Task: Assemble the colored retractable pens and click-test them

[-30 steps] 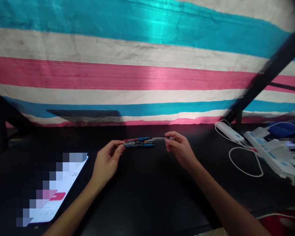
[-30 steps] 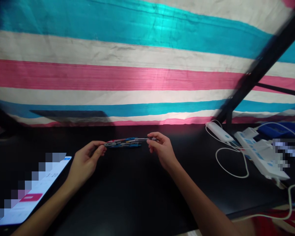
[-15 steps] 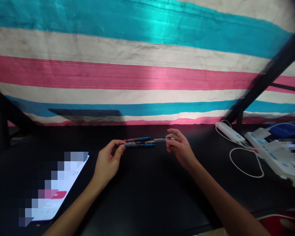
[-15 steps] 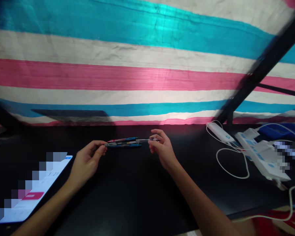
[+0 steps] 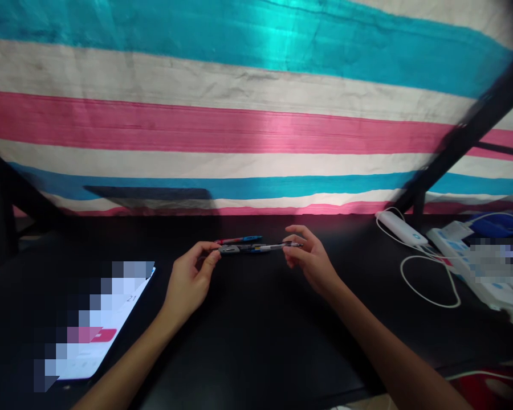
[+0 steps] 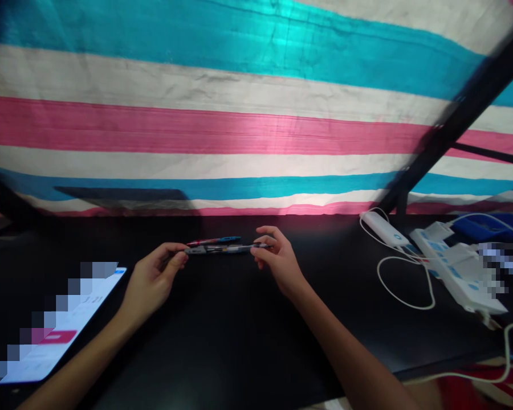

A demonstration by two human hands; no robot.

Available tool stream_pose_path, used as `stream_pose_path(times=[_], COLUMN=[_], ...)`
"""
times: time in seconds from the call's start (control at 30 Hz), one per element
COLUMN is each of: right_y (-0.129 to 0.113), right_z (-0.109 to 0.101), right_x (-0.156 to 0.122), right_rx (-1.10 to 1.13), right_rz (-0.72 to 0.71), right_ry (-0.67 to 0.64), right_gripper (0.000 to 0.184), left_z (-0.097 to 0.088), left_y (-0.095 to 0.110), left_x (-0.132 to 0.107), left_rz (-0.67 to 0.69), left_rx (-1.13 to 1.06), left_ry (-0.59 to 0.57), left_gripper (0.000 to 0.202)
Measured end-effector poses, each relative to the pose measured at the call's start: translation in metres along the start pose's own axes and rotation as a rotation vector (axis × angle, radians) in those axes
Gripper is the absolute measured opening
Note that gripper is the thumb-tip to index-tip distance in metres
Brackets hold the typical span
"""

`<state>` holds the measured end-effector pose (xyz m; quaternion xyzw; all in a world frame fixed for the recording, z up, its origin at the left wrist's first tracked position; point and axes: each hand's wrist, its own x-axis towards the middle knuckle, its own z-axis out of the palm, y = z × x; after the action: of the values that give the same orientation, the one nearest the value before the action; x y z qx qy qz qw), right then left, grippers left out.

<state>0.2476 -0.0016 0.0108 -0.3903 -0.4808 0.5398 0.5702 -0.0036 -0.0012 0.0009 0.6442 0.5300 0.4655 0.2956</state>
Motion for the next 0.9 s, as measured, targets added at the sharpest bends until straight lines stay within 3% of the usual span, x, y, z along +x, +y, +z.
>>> stream_pose_path(times=[0.3, 0.47, 0.67, 0.77, 0.9], right_y=[0.006, 0.007, 0.011, 0.006, 0.001], right_z=[0.008, 0.008, 0.01, 0.009, 0.008], right_x=[-0.005, -0.007, -0.006, -0.005, -0.006], right_rx=[-0.256, -0.257, -0.348, -0.303, -0.332], right_rz=[-0.076, 0.001, 0.17, 0.088, 0.04], right_ry=[-0.09, -0.107, -0.141, -0.142, -0.194], right_gripper=[0.023, 0.021, 0.049, 0.03, 0.025], left_z=[0.007, 0.005, 0.005, 0.005, 0.004], left_y=[-0.001, 0.0, 0.004, 0.005, 0.006], left_x=[-0.004, -0.004, -0.005, -0.004, -0.004], left_rz=[0.017, 0.024, 0.018, 0.016, 0.011], left_rx=[-0.07, -0.069, -0.087, -0.073, -0.054], left_ry=[-0.086, -0.093, -0.071, -0.054, -0.037], left_gripper=[0.023, 0.021, 0.02, 0.021, 0.023])
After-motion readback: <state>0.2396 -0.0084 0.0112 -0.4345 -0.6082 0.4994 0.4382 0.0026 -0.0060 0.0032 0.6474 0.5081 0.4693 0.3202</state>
